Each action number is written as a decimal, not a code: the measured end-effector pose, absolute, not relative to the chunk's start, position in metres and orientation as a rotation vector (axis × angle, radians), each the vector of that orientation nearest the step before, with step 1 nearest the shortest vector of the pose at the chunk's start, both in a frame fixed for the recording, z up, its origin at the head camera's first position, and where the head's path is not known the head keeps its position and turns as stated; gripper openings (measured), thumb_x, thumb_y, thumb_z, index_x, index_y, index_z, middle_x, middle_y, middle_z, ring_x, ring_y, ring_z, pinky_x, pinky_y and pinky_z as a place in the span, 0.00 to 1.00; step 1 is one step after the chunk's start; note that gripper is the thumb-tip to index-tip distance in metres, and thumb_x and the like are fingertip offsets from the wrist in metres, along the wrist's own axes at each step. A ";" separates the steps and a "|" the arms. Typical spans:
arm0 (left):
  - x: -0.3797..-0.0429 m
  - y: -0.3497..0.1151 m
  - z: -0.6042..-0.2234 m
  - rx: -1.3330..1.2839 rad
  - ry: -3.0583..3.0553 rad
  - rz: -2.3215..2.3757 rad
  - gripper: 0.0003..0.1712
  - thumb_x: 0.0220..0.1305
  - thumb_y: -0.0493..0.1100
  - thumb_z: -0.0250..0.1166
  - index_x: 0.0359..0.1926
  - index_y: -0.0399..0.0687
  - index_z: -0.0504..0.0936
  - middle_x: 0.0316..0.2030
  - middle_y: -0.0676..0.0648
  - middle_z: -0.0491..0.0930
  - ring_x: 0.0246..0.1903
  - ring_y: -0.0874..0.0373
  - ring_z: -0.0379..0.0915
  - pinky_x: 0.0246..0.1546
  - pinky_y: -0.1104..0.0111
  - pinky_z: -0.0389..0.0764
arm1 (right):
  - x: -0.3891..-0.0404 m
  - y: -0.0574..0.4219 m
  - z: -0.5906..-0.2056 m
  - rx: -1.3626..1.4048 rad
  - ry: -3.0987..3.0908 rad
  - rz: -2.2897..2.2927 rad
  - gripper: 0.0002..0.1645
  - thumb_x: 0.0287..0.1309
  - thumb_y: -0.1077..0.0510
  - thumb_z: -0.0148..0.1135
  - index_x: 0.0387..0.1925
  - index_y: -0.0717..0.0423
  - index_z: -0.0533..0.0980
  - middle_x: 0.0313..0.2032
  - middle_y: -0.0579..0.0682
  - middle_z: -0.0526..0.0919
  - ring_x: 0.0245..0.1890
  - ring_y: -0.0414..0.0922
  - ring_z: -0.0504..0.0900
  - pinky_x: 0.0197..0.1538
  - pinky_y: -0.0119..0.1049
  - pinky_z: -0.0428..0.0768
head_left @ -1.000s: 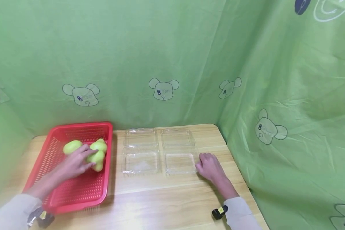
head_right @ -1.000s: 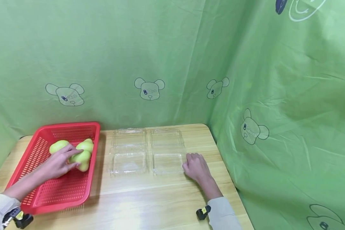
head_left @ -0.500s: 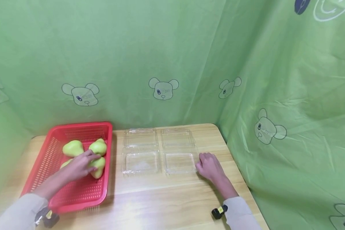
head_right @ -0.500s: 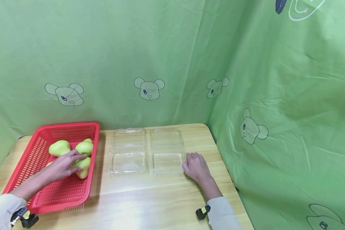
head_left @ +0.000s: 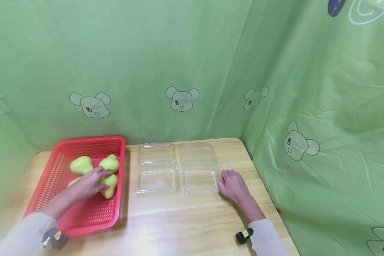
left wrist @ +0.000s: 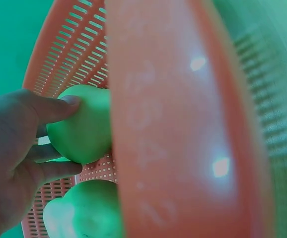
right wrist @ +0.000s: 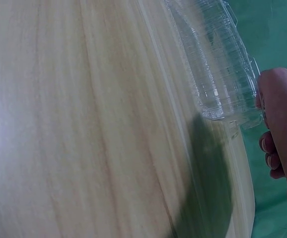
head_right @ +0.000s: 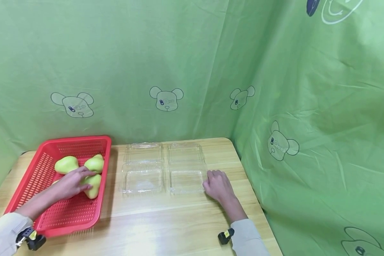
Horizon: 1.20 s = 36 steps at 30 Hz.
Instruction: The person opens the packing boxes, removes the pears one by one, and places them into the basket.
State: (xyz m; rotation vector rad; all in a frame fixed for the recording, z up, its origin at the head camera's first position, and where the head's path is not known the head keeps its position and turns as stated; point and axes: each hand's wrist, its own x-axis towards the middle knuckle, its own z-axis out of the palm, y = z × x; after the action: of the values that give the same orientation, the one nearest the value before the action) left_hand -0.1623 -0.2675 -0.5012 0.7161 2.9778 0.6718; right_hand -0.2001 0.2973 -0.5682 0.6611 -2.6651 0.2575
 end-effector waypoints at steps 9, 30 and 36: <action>-0.164 -0.269 -0.502 0.706 3.000 0.693 0.28 0.54 0.36 0.78 0.56 0.29 0.83 0.52 0.29 0.81 0.51 0.33 0.81 0.55 0.42 0.85 | -0.204 0.297 -0.567 0.685 -2.636 0.251 0.10 0.50 0.60 0.60 0.20 0.52 0.68 0.17 0.45 0.68 0.21 0.45 0.66 0.29 0.42 0.74; -0.170 -0.269 -0.509 0.598 2.993 0.731 0.30 0.59 0.42 0.76 0.59 0.29 0.81 0.57 0.28 0.79 0.58 0.29 0.76 0.63 0.36 0.78 | -0.206 0.300 -0.558 0.629 -2.754 0.224 0.09 0.57 0.60 0.59 0.22 0.54 0.72 0.19 0.47 0.72 0.23 0.47 0.71 0.34 0.46 0.79; -0.169 -0.268 -0.506 0.567 3.000 0.759 0.30 0.61 0.43 0.76 0.60 0.31 0.80 0.59 0.28 0.77 0.60 0.29 0.74 0.65 0.35 0.75 | -0.205 0.301 -0.554 0.634 -2.745 0.199 0.11 0.57 0.61 0.62 0.21 0.54 0.72 0.19 0.48 0.72 0.22 0.47 0.70 0.33 0.46 0.79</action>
State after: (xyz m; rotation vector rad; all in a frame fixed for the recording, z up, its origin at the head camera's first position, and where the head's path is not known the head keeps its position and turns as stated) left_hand -0.1691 -0.2684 -0.5057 0.5672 2.9996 0.7593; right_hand -0.2052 0.3011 -0.5536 0.6339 -2.7451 0.1987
